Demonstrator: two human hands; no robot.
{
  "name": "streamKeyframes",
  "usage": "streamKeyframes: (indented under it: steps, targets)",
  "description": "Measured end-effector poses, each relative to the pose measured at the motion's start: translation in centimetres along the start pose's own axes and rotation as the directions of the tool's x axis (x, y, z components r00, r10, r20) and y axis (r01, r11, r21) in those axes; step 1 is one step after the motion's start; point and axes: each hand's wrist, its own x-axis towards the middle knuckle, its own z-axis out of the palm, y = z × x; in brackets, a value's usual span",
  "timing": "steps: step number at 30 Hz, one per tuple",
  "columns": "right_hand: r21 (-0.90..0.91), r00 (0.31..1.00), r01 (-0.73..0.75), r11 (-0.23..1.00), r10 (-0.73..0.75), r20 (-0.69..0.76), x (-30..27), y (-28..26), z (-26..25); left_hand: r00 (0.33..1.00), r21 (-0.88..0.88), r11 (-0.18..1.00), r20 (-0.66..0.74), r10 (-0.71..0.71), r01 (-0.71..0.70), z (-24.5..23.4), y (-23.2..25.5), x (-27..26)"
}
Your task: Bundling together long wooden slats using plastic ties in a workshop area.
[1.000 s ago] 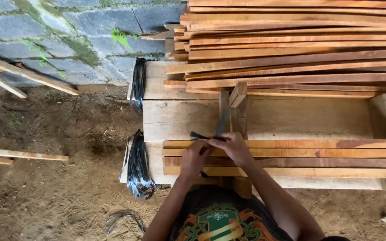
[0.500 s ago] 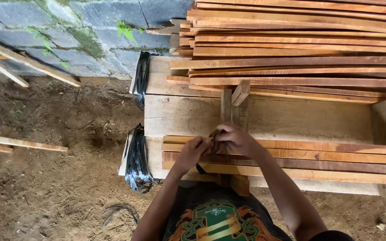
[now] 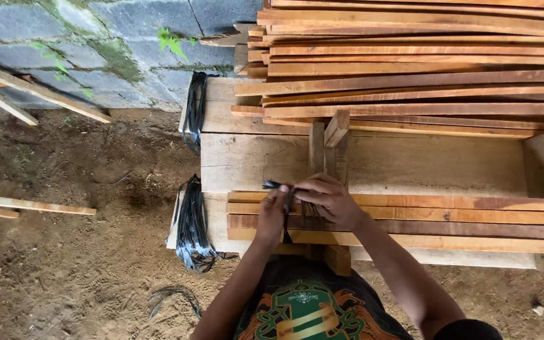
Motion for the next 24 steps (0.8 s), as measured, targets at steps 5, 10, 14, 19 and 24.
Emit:
streamKeyframes:
  steps: [5, 10, 14, 19, 24]
  targets:
    - [0.559, 0.928, -0.334, 0.759, 0.369, 0.053, -0.1, 1.9, -1.5, 0.986, 0.027, 0.991, -0.1, 0.133, -0.131, -2.2, -0.9, 0.6]
    - [0.376, 0.462, -0.846, 0.378, 0.872, 0.162, 1.8, 5.1, -1.2, 0.979, 0.542, 0.82, 0.025, 0.204, -0.185, -6.1, -5.4, 1.9]
    - [0.604, 0.312, -0.775, 0.186, 0.944, 0.11, 0.6, 7.3, 3.3, 0.989, 0.683, 0.718, 0.04, 0.144, -0.132, -6.0, -4.9, 1.2]
    - [0.544, 0.315, -0.836, 0.076, 0.878, 0.361, 2.3, 5.1, 3.8, 0.99, 0.661, 0.742, 0.01, 0.138, -0.11, -5.6, -4.4, 1.7]
    - [0.563, 0.193, -0.816, -0.128, 0.859, 0.474, 2.4, 6.6, 5.4, 0.984, 0.721, 0.676, 0.042, 0.174, -0.151, -3.8, -2.7, 1.5]
